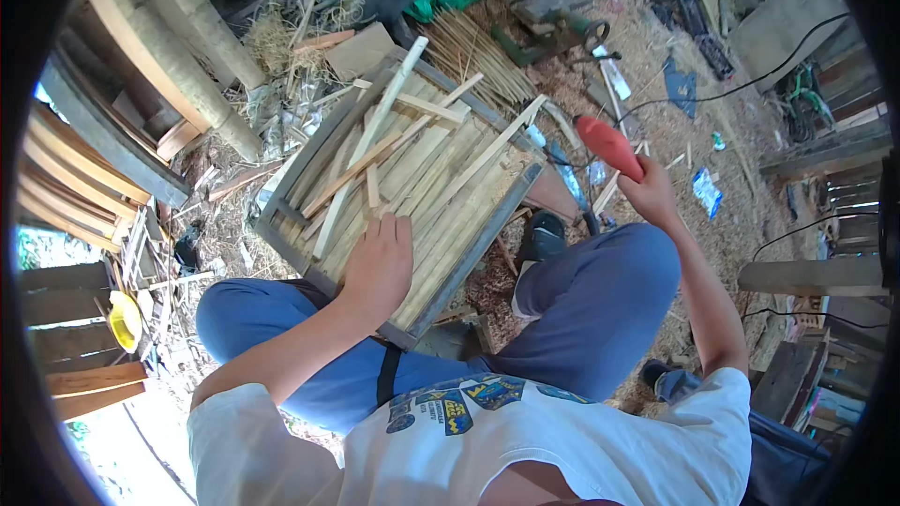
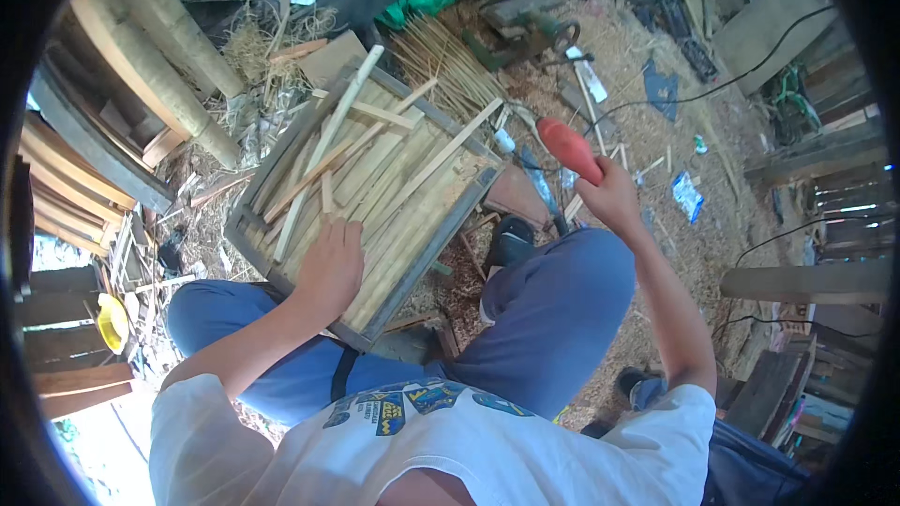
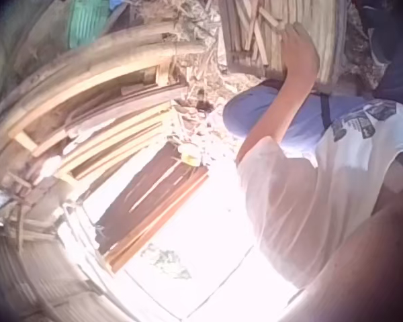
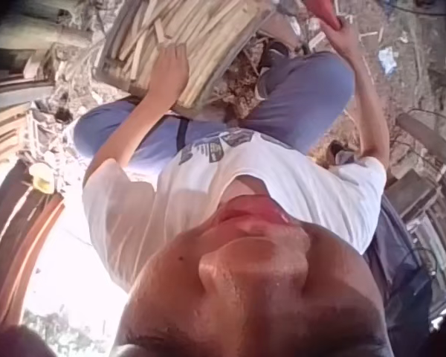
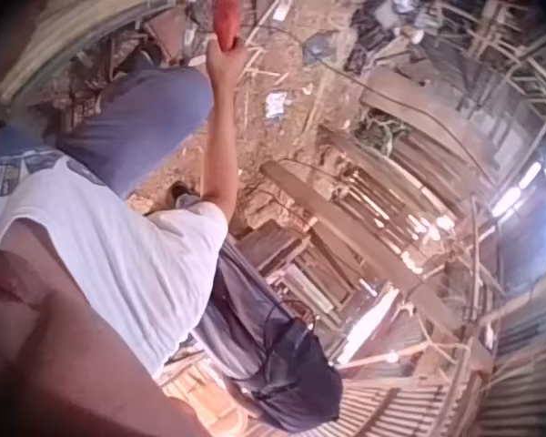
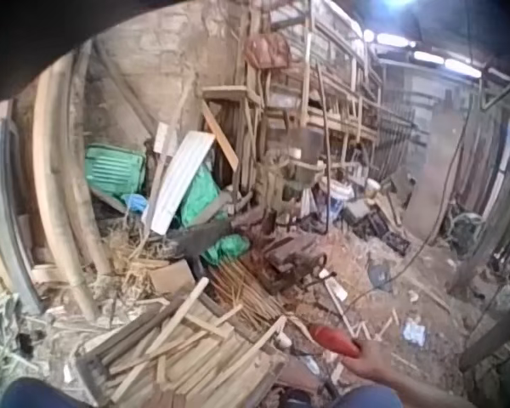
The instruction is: The person uses a drill to make holes in wooden slats on a frame, then marks a piece of wood using a square and a pen.
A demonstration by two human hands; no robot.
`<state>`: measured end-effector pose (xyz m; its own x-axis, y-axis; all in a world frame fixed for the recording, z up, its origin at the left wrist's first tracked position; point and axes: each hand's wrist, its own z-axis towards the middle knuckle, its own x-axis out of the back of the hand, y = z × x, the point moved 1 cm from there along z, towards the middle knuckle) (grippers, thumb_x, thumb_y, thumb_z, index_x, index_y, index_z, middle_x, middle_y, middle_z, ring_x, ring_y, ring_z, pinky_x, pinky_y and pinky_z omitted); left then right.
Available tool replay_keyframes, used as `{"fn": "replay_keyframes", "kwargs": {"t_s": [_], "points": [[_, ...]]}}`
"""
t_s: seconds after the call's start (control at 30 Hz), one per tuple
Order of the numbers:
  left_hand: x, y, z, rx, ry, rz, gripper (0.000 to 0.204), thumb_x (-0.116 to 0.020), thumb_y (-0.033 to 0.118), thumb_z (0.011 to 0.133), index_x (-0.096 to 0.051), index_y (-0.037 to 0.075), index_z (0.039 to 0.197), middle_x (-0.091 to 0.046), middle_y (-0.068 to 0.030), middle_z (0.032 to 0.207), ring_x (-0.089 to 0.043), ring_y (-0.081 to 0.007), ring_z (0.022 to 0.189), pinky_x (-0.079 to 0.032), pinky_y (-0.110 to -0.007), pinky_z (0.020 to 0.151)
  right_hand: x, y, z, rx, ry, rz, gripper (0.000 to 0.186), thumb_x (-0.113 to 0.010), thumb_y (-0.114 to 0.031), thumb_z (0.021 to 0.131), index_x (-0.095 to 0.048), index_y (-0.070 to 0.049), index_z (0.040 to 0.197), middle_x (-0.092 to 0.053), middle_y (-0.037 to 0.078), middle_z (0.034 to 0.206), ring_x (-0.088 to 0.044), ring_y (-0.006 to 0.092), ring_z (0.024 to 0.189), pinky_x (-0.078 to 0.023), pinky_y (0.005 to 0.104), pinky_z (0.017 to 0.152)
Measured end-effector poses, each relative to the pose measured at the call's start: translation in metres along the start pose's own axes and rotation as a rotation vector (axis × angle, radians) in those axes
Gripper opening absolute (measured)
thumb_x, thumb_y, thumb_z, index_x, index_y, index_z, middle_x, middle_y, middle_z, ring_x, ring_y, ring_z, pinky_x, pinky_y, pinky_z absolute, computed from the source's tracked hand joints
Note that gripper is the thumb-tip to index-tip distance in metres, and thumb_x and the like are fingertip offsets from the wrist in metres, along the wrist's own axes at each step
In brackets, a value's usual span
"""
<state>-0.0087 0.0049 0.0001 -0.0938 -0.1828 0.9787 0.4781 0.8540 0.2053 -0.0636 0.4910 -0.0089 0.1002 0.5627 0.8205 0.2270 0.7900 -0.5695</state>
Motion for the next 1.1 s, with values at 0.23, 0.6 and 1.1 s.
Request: {"fn": "replay_keyframes", "kwargs": {"t_s": [0.23, 0.6, 1.1], "points": [[-0.015, -0.013, -0.041, 0.079, 0.02, -0.172, 0.024, -0.071, 0.009, 0.094, -0.059, 0.0, 0.112, -0.067, -0.0225, 0.112, -0.068, -0.0425, 0.109, -0.058, -0.052, 0.089, 0.142, -0.131, -0.111, 0.294, 0.3, -0.124, 0.043, -0.084, -0.017, 0.08, -0.076, 0.001, 0.118, -0.079, 0.019, 0.096, -0.079, 0.0294, 0.086, -0.059, 0.0392, 0.081], [-0.044, 0.055, -0.092, 0.35, 0.287, -0.205, 0.033, -0.084, 0.018, 0.088, -0.069, 0.006, 0.115, -0.069, -0.0168, 0.118, -0.065, -0.041, 0.117, -0.052, -0.053, 0.097, 0.114, -0.246, -0.188, 0.494, -0.115, 0.073, 0.061, -0.088, -0.007, 0.088, -0.062, -0.001, 0.143, -0.081, 0.019, 0.111, -0.079, 0.0229, 0.103, -0.06, 0.0375, 0.091], [-0.035, 0.073, -0.133, 0.573, 0.471, -0.331, 0.023, -0.081, 0.004, 0.083, -0.077, 0.008, 0.105, -0.066, -0.0085, 0.107, -0.062, -0.0345, 0.104, -0.049, -0.046, 0.091, 0.079, -0.241, -0.177, 0.408, -0.712, 0.207, 0.075, -0.089, -0.003, 0.085, -0.06, 0.005, 0.154, -0.076, 0.019, 0.136, -0.072, 0.0237, 0.128, -0.055, 0.0397, 0.111]]}}
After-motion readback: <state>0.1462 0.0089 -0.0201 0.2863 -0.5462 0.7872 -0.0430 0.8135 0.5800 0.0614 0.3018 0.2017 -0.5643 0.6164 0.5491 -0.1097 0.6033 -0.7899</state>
